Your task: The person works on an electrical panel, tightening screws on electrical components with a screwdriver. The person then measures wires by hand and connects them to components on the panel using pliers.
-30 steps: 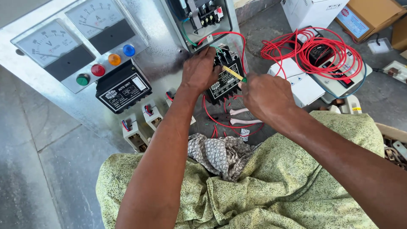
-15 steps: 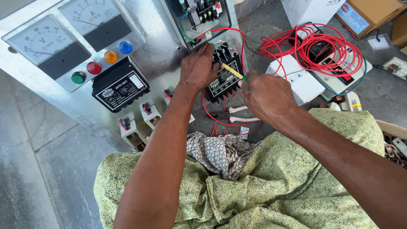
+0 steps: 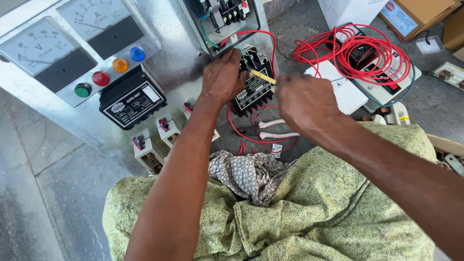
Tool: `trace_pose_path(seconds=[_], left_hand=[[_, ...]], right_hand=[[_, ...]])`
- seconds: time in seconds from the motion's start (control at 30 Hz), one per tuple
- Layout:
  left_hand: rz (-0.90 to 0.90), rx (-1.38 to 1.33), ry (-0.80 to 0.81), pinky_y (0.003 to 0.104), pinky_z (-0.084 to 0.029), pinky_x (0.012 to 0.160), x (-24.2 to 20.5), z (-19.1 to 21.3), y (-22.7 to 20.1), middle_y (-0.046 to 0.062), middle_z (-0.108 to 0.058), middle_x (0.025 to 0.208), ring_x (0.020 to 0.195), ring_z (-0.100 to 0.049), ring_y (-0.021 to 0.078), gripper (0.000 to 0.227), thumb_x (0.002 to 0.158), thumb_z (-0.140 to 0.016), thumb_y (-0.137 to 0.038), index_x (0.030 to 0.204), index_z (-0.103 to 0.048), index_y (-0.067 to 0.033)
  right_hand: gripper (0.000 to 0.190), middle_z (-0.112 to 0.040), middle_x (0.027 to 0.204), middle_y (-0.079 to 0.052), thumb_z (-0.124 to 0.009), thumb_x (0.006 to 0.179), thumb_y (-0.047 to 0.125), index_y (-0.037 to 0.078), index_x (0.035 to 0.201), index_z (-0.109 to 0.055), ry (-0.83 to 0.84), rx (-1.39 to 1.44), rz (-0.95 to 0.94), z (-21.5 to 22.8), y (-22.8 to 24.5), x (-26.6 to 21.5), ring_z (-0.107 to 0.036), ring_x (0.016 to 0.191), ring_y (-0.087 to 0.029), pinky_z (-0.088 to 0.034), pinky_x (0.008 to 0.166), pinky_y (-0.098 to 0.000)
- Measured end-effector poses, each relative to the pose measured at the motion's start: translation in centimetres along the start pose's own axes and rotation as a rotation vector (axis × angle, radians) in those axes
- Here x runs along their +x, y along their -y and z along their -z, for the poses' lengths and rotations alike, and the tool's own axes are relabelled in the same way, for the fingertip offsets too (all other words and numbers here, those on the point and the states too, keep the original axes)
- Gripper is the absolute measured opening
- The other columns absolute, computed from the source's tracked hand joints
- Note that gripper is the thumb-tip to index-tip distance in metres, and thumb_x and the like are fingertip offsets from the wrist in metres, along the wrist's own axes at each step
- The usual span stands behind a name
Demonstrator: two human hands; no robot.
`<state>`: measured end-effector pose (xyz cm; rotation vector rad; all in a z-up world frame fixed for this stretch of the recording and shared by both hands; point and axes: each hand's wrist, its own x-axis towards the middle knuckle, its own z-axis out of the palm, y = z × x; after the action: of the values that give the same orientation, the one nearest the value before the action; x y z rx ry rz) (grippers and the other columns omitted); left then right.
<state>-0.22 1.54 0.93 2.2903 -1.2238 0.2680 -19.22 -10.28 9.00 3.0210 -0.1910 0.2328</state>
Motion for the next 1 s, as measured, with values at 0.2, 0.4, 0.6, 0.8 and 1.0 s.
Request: trace_pose_path(seconds=[0.2,0.4,0.6,0.8,1.0], left_hand=[[0.012,-0.007,0.010,0.053,-0.052,0.082,0.1,-0.2,0.2,0.019,-0.066,0.114,0.100,-0.067,0.0415,0.049,0.081,-0.082,-0.027,0.113,-0.057,-0.0003],[0.011,-0.015,0.005,0.052,-0.053,0.084,0.3,-0.8,0.6,0.019,-0.067,0.114,0.101,-0.067,0.0412,0.043,0.081,-0.080,-0.022,0.112,-0.058,-0.0011],[0.017,-0.014,0.012,0.052,-0.053,0.083,0.0,0.0,0.1,0.018,-0.066,0.115,0.100,-0.067,0.0409,0.043,0.082,-0.078,-0.022,0.114,-0.058,-0.0017],[0.038,0.004,0.036,0.050,-0.054,0.083,0.1,-0.1,0.0,0.017,-0.067,0.112,0.100,-0.068,0.0401,0.039,0.083,-0.079,-0.024,0.108,-0.058,-0.0024],[-0.008,-0.009,-0.008,0.050,-0.055,0.083,0.0,-0.2,0.3,0.018,-0.068,0.110,0.099,-0.068,0.0404,0.039,0.082,-0.080,-0.023,0.106,-0.058,-0.0019]], right_hand=[[0.031,-0.071,0.075,-0.019,-0.047,0.101,0.020,-0.002,0.119,-0.059,0.258,-0.058,0.003,-1.0,-1.1,1.2,-0.067,0.055,-0.033,-0.049,0.045,-0.0490],[0.029,-0.067,0.070,-0.014,-0.053,0.103,0.026,0.000,0.108,-0.064,0.536,1.313,-0.820,-4.7,-3.0,2.8,-0.061,0.053,-0.028,-0.044,0.046,-0.0442],[0.026,-0.063,0.069,-0.011,-0.062,0.097,0.026,0.003,0.107,-0.065,0.359,1.265,-0.778,-3.9,-1.3,1.1,-0.058,0.053,-0.026,-0.040,0.045,-0.0420],[0.021,-0.067,0.078,-0.015,-0.061,0.090,0.018,0.007,0.107,-0.067,-0.065,0.094,-0.058,-2.0,0.7,-0.4,-0.068,0.062,-0.033,-0.049,0.051,-0.0463],[0.042,-0.070,0.079,-0.020,-0.055,0.088,0.015,-0.001,0.126,-0.064,0.024,-0.156,0.040,-0.5,1.5,-0.1,-0.072,0.057,-0.031,-0.053,0.042,-0.0430]])
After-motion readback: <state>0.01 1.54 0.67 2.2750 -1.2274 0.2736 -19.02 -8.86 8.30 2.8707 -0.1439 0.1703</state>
